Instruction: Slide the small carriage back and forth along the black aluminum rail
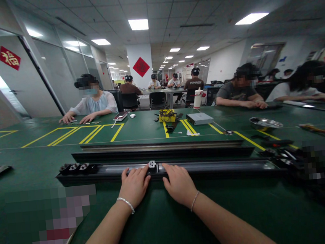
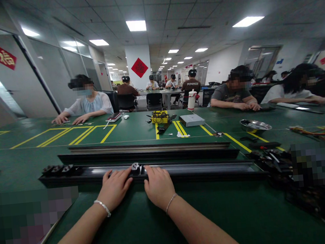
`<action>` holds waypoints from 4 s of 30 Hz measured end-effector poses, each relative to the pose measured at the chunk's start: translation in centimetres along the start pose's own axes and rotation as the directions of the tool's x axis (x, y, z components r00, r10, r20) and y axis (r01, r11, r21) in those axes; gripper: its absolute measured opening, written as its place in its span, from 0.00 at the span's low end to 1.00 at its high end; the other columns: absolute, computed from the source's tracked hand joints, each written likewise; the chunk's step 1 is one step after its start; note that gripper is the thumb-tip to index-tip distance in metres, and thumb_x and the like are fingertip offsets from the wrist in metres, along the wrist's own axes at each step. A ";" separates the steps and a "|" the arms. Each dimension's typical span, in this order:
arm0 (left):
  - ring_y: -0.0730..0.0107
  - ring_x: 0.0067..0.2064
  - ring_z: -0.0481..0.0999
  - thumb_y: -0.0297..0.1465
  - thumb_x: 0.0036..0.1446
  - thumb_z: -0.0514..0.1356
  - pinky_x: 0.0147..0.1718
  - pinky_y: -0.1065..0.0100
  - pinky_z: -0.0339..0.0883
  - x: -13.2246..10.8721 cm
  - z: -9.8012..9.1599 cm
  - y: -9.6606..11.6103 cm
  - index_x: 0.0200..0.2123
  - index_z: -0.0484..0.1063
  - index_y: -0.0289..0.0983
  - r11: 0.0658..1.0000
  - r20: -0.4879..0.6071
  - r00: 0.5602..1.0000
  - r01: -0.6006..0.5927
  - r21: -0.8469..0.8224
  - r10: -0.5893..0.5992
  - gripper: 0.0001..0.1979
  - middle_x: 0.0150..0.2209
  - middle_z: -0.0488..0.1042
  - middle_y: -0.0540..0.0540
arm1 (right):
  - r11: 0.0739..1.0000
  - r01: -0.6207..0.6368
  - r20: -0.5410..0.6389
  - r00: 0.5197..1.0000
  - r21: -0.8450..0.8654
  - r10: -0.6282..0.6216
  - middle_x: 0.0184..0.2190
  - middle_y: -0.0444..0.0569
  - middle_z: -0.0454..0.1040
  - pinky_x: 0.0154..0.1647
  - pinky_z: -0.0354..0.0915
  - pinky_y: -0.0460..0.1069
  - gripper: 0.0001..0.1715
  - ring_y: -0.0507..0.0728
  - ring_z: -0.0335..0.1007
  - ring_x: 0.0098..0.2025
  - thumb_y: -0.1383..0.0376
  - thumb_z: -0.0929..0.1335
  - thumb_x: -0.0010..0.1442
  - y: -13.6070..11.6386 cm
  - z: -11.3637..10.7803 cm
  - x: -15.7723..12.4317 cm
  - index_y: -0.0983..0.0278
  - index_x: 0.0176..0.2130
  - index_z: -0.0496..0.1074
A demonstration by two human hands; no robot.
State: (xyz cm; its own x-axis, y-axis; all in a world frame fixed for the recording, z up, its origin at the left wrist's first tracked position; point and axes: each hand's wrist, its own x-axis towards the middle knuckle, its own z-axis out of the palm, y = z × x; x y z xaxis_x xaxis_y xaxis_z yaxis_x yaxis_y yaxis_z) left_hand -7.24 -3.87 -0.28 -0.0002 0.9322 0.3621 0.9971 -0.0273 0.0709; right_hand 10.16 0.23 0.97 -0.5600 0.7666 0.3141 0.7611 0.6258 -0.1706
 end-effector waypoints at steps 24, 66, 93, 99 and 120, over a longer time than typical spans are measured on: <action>0.64 0.45 0.67 0.36 0.57 0.47 0.52 0.53 0.42 -0.1 0.0 0.3 0.50 0.63 0.44 0.998 -0.005 0.998 0.054 -0.036 -0.055 0.18 0.42 0.73 0.47 | 0.990 0.119 0.000 0.993 -0.079 -0.119 0.44 0.50 0.67 0.44 0.50 0.51 0.28 0.57 0.58 0.44 0.63 0.61 0.54 0.1 0.2 -0.5 0.59 0.55 0.56; 0.65 0.46 0.67 0.38 0.57 0.46 0.51 0.54 0.44 0.1 -0.3 0.2 0.50 0.62 0.46 0.998 0.038 0.998 0.061 -0.030 -0.060 0.18 0.42 0.73 0.48 | 0.986 0.132 -0.014 0.991 -0.100 -0.134 0.43 0.49 0.68 0.45 0.50 0.51 0.27 0.57 0.58 0.44 0.63 0.61 0.54 0.1 0.3 -0.5 0.59 0.55 0.56; 0.64 0.46 0.67 0.39 0.56 0.47 0.51 0.53 0.43 0.2 -0.4 0.4 0.50 0.62 0.47 0.998 0.049 0.997 0.059 -0.028 -0.057 0.19 0.42 0.73 0.49 | 0.989 0.129 -0.031 0.991 -0.077 -0.132 0.43 0.51 0.68 0.46 0.49 0.52 0.28 0.58 0.58 0.44 0.63 0.62 0.54 0.2 0.5 -0.6 0.61 0.54 0.57; 0.64 0.46 0.67 0.39 0.56 0.47 0.51 0.53 0.43 0.1 -0.5 0.5 0.51 0.61 0.47 0.998 0.055 0.997 0.061 -0.021 -0.060 0.19 0.41 0.73 0.49 | 0.990 0.128 -0.027 0.991 -0.063 -0.130 0.43 0.50 0.67 0.47 0.49 0.52 0.27 0.57 0.58 0.44 0.63 0.61 0.54 0.3 0.4 -0.6 0.61 0.54 0.57; 0.63 0.45 0.65 0.41 0.55 0.47 0.50 0.52 0.42 0.2 -0.6 0.6 0.51 0.61 0.49 0.997 0.098 0.992 0.077 -0.013 -0.076 0.20 0.41 0.72 0.49 | 0.993 0.099 -0.034 0.994 -0.066 -0.102 0.44 0.51 0.68 0.47 0.48 0.51 0.24 0.57 0.59 0.45 0.64 0.61 0.55 0.2 0.7 -0.5 0.62 0.52 0.59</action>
State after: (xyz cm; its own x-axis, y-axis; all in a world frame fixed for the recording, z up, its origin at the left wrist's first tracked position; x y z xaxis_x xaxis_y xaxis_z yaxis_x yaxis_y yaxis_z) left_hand -6.66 -3.90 0.43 -0.0681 0.9625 0.2624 0.9930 0.0400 0.1110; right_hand 10.33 0.05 0.15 -0.6229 0.6937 0.3617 0.7216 0.6881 -0.0769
